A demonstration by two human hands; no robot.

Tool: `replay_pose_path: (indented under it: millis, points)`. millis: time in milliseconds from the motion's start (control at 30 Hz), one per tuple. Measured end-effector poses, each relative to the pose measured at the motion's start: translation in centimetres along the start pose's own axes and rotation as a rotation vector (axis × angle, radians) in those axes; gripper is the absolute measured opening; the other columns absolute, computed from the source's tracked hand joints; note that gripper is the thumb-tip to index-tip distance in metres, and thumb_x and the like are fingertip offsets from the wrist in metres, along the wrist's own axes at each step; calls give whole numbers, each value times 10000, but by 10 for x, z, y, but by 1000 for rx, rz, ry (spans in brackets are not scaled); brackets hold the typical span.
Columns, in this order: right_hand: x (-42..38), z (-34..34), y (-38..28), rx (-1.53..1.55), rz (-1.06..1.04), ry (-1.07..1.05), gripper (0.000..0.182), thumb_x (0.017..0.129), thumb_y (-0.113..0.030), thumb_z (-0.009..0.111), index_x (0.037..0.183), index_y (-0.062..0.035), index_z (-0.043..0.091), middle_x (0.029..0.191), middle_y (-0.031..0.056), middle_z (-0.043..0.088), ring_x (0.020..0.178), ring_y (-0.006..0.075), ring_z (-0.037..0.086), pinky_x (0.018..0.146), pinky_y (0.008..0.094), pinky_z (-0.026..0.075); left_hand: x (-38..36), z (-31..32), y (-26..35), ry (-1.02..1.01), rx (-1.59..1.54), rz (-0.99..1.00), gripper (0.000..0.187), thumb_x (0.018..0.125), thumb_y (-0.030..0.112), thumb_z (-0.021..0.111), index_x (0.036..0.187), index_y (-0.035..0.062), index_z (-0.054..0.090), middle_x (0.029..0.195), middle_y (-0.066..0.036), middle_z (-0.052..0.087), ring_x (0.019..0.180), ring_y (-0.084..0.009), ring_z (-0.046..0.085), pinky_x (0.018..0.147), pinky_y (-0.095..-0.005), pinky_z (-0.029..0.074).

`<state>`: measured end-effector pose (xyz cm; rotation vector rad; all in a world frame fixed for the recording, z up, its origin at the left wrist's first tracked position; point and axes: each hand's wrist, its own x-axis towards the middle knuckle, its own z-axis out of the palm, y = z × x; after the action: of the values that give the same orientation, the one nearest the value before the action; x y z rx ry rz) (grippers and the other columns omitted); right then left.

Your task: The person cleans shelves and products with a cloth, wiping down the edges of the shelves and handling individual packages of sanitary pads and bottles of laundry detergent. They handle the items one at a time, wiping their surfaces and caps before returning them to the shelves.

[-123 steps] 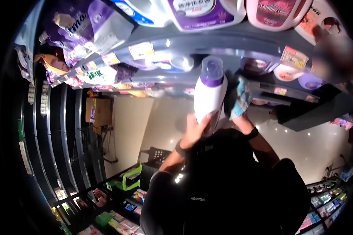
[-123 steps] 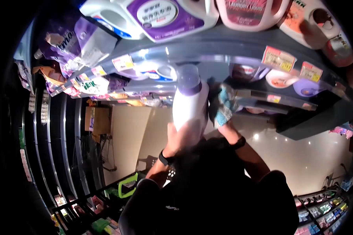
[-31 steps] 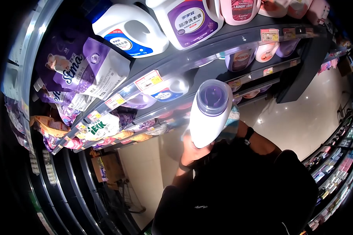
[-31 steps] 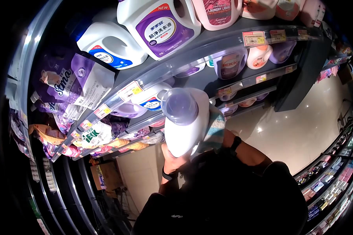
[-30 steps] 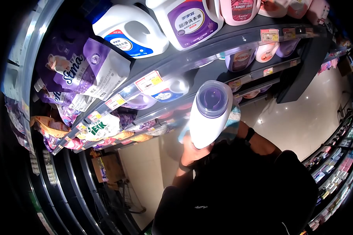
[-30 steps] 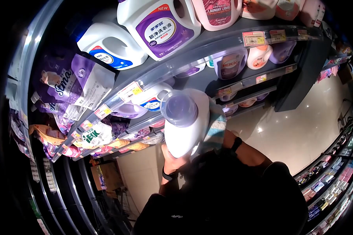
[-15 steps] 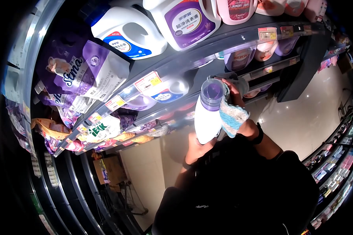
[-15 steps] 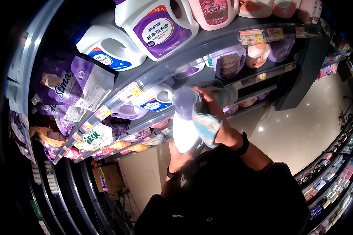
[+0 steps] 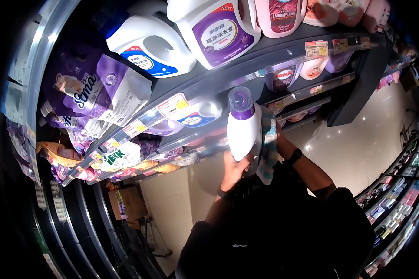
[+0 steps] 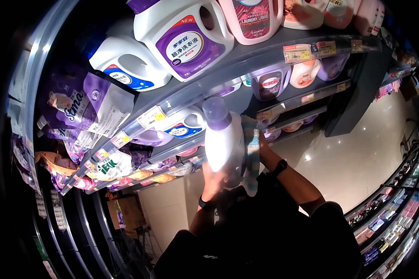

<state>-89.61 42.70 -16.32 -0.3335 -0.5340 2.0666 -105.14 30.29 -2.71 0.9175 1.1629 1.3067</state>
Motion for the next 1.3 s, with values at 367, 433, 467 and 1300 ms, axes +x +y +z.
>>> replay_pose_path:
  millis: [367,433,467,1300]
  points:
    - [-20,-19,-86,-1780,-592,-8,237,783,-195,656,978,-67,612,906,85,617,808,252,599,701,335,490,52,31,-11,200,-149,82,124,819,47,581,734,-43,593,536,-31,518,395,-91,442,381,-227,307]
    - [-32,-15,-105,-1893,-554,-24,214,774,-186,660,944,-64,617,866,82,619,748,245,599,662,333,492,69,39,-12,274,-149,138,130,825,68,598,773,-50,609,539,-26,520,394,-89,446,373,-231,304]
    - [-32,-18,-107,-1759,-555,19,189,781,-172,664,917,-52,610,806,61,620,702,211,598,657,328,495,77,43,-11,313,-111,184,131,826,72,606,788,-53,617,539,-28,519,396,-86,446,375,-232,306]
    - [-48,-44,-224,-1395,-199,265,331,877,-286,612,1066,-14,602,976,121,667,871,206,643,788,331,517,234,97,-43,951,-165,663,186,899,157,566,805,-4,566,670,-20,557,538,-83,464,467,-238,341]
